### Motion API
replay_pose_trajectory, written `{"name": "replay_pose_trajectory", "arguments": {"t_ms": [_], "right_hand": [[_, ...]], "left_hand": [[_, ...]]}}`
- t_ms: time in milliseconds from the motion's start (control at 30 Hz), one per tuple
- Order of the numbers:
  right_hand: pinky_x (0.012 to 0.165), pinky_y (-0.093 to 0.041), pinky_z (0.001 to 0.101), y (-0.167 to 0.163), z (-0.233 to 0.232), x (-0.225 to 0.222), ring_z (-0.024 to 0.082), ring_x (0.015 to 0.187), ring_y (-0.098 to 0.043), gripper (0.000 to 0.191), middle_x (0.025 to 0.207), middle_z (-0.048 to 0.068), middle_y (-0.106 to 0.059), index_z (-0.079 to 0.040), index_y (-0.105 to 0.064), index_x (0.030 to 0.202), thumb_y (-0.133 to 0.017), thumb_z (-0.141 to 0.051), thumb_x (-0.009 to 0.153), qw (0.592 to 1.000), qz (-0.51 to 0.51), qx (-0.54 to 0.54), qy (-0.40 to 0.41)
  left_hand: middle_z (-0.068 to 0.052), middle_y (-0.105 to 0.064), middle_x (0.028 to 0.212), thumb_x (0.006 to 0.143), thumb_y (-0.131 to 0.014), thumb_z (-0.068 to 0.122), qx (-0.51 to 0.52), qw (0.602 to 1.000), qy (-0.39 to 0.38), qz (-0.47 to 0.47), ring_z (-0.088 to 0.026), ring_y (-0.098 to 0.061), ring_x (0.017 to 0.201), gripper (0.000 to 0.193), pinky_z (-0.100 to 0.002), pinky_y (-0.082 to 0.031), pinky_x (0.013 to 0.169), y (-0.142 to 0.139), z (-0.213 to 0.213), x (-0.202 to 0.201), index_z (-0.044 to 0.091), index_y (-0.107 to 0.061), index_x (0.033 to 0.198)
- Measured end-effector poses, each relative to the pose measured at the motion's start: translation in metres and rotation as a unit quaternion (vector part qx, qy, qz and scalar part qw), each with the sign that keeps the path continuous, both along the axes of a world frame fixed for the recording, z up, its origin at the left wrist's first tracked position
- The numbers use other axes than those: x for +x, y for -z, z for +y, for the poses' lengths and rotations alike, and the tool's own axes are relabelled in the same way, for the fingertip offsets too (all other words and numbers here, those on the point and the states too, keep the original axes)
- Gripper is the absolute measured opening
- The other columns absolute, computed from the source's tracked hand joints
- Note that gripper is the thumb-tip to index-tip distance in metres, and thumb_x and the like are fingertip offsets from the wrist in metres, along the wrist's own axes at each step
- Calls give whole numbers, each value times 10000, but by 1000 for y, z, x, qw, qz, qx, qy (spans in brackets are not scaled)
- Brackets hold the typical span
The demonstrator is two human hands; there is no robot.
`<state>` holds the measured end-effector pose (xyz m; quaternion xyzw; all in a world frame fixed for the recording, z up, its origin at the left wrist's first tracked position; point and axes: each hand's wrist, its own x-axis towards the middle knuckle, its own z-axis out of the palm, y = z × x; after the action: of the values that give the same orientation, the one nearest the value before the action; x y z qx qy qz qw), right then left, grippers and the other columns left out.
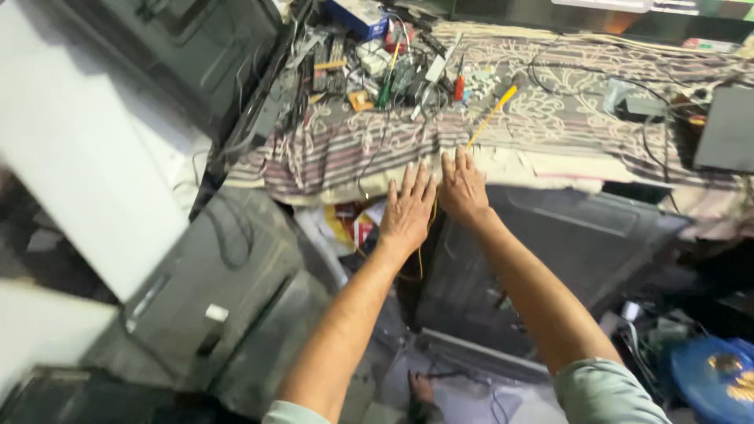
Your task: The person sits at a workbench and uses a large orange-handled screwdriver to unscrew screws from the chassis of an opened television, working around the panel and repositioning the screwdriver on different screws. They set the screwdriver down and reach for another item on the bench at the end.
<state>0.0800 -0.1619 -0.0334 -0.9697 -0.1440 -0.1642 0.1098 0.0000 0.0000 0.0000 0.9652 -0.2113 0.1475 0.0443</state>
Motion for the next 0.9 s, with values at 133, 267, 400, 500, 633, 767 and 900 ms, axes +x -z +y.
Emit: {"name": "replay_pose_trajectory", "arguments": {"t_ms": [133, 267, 400, 500, 633, 767, 900], "right_hand": [[1119, -433, 513, 26, -6, 111, 506, 1298, -484, 709, 1453, 389, -429, 33, -486, 1444, -730, -185, 815, 999, -13, -36, -8], [1070, -443, 529, 48, -11, 191, 540, 1251, -491, 669, 1410, 417, -434, 44, -523, 1340, -767, -177, 758, 999, 16, 37, -1], [1107, -444, 525, 67, -31, 257, 525, 1257, -520, 581, 1374, 391, -479, 23, -556, 1304, -755, -174, 795, 997, 55, 50, 24], [1050, -455, 519, 82, -45, 288, 536, 1200, -535, 671, 1326, 413, -484, 56, -530, 1310, -794, -208, 752, 995, 60, 71, 37], [974, -504, 515, 98, -59, 329, 510, 1093, -591, 734, 1211, 391, -561, 17, -505, 1398, -783, -237, 767, 985, 131, 92, 64], [1018, -494, 509, 127, -61, 368, 487, 1119, -597, 603, 1113, 313, -676, -44, -579, 1387, -701, -209, 820, 994, 75, 67, 32], [979, -498, 511, 141, -52, 399, 480, 1143, -593, 433, 1145, 316, -676, -66, -668, 1229, -650, -182, 812, 992, 98, 38, 63]], "left_hand": [[-138, -292, 1652, 927, -587, 176, 14, 999, 2, -33, -364, -277, 1523, 635, -599, -290, 1183, 29, -15, 93, 45, -418, 1525], [-148, -257, 1679, 876, -604, 138, 29, 998, -11, 52, -353, -267, 1529, 669, -578, -333, 1154, 52, -28, 161, 22, -426, 1510], [-145, -230, 1680, 839, -624, 106, 1, 991, -12, 134, -350, -255, 1529, 683, -583, -347, 1138, 71, -36, 207, 23, -435, 1491], [-159, -271, 1667, 860, -632, 92, -21, 994, -6, 106, -364, -294, 1519, 682, -584, -370, 1132, 87, -38, 221, 6, -429, 1505], [-161, -272, 1656, 801, -664, 69, -1, 991, 2, 134, -366, -288, 1511, 759, -601, -357, 1111, 93, -38, 239, 31, -404, 1513], [-171, -290, 1653, 790, -671, 71, -16, 989, 5, 149, -374, -302, 1515, 782, -581, -363, 1139, 98, -30, 245, 32, -400, 1522], [-193, -283, 1645, 781, -682, 83, -34, 988, 9, 150, -403, -305, 1492, 803, -597, -368, 1111, 99, -21, 250, 36, -391, 1528]]}}
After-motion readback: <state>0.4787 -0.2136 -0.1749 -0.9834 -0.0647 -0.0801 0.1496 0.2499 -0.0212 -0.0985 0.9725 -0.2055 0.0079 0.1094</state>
